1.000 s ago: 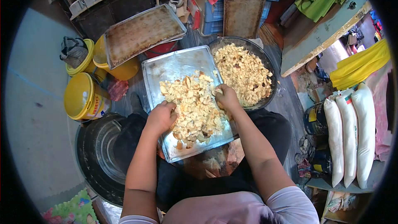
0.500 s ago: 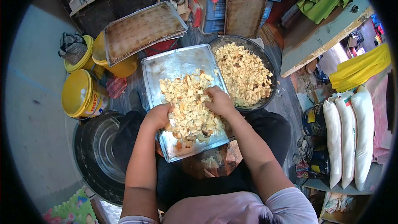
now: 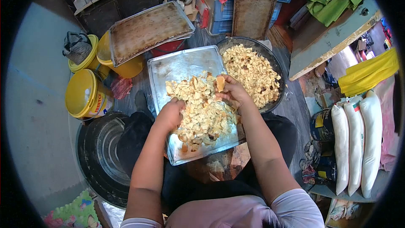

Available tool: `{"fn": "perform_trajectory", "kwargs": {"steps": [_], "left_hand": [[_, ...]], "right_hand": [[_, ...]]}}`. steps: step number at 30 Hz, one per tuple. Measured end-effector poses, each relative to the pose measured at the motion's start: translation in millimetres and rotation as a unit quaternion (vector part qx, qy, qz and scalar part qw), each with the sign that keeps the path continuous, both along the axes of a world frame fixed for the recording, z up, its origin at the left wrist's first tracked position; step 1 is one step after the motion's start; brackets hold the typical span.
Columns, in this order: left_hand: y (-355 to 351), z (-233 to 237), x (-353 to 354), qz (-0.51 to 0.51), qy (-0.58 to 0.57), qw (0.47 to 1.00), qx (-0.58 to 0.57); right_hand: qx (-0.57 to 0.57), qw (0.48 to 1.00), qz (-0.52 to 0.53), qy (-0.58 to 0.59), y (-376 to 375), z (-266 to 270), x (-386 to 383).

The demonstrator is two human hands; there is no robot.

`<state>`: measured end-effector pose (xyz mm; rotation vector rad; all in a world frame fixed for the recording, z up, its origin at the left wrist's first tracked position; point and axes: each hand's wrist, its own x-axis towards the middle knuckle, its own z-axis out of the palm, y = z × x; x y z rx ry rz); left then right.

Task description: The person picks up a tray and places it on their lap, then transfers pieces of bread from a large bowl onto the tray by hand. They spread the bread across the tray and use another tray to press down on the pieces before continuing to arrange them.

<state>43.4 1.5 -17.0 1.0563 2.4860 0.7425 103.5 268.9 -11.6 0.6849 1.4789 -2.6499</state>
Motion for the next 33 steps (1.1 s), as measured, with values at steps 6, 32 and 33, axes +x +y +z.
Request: {"fn": "perform_trajectory", "kwargs": {"steps": [6, 32, 33], "left_hand": [[-6, 11, -6, 0.081, 0.076, 0.994, 0.002], [-17, -38, -44, 0.278, -0.034, 0.948, 0.149], [-15, -38, -39, 0.276, 0.044, 0.943, 0.178]], "right_hand": [[0.036, 0.999, 0.037, -0.006, -12, -11, -6], [0.304, 0.940, 0.153, 0.008, -138, -11, -5], [0.302, 0.940, 0.157, 0.008, -142, -15, -5]]}}
